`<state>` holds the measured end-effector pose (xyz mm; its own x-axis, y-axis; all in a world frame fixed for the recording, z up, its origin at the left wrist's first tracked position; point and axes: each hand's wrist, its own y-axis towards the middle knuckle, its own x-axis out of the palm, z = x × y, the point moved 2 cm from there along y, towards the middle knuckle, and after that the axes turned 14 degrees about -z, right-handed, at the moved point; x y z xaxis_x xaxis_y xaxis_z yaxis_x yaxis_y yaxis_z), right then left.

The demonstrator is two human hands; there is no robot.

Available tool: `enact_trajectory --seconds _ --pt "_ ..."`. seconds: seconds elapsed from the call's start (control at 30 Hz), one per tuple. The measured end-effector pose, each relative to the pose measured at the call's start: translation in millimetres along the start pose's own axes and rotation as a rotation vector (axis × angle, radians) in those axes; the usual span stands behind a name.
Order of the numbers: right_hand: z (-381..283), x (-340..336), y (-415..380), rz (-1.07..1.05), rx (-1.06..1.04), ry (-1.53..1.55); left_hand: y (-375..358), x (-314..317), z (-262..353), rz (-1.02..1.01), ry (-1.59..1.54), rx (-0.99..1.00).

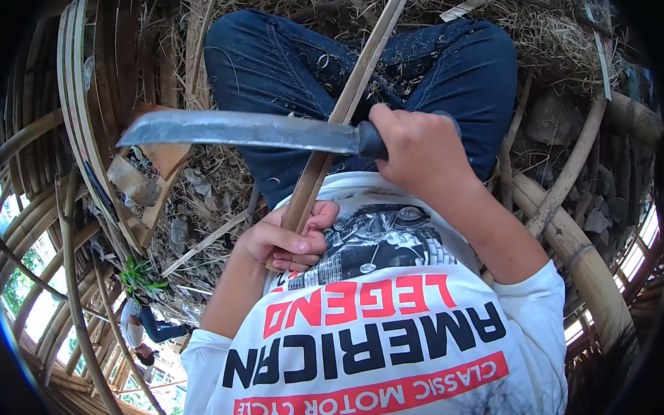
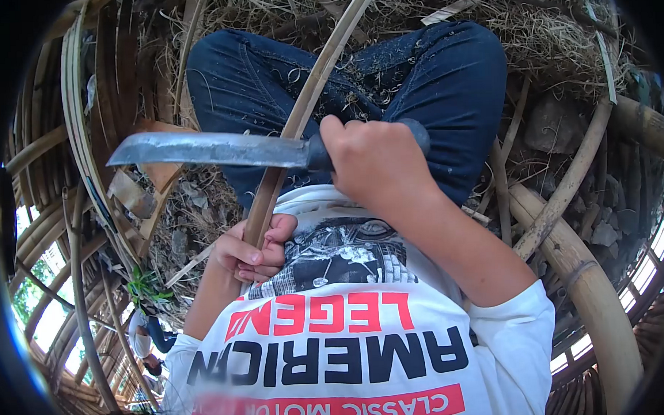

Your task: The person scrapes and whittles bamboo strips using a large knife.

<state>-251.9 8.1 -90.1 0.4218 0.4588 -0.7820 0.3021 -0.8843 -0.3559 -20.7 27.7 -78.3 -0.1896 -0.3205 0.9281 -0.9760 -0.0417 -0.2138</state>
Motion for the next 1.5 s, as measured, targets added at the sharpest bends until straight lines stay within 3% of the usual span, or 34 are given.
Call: enact_trajectory --seconds 0.2,0.3,0.37,0.4,0.5,0.7,0.83,1.03,1.23,1.5 --pt "31.5 -7.4 13.8 0.035 0.099 -0.02 0.4 2.1 1.6 0.049 0.04 0.011" --pt "44.3 -12.2 18.5 0.07 0.148 -0.03 5.3 16.7 4.9 0.195 0.256 -0.02" --pt "49.1 -14.4 19.6 0.129 0.13 0.009 9.0 23.5 7.3 0.4 0.42 -0.036" --pt "46.7 -15.5 17.3 0.128 0.134 0.029 8.0 19.5 7.0 0.327 0.428 -0.03" --pt "32.5 -20.3 1.6 0.085 0.145 0.082 11.1 25.2 4.5 0.369 0.504 -0.016" --pt "-6.0 -4.6 -22.8 0.025 -0.058 0.091 16.4 31.0 3.8 0.577 0.679 -0.15" --pt "5.9 -3.6 -15.3 0.04 -0.047 0.072 15.1 26.4 1.9 0.52 0.749 -0.12" --pt "71.3 -21.6 8.5 0.111 0.267 -0.011 19.8 27.3 -0.2 0.503 0.841 -0.068" --pt "113.3 -34.4 33.5 0.212 0.31 -0.129 18.5 26.8 -0.2 0.46 0.8 -0.067" --pt "155.7 -56.5 79.2 0.169 0.494 -0.153 13.9 27.7 0.3 0.435 0.791 -0.086"
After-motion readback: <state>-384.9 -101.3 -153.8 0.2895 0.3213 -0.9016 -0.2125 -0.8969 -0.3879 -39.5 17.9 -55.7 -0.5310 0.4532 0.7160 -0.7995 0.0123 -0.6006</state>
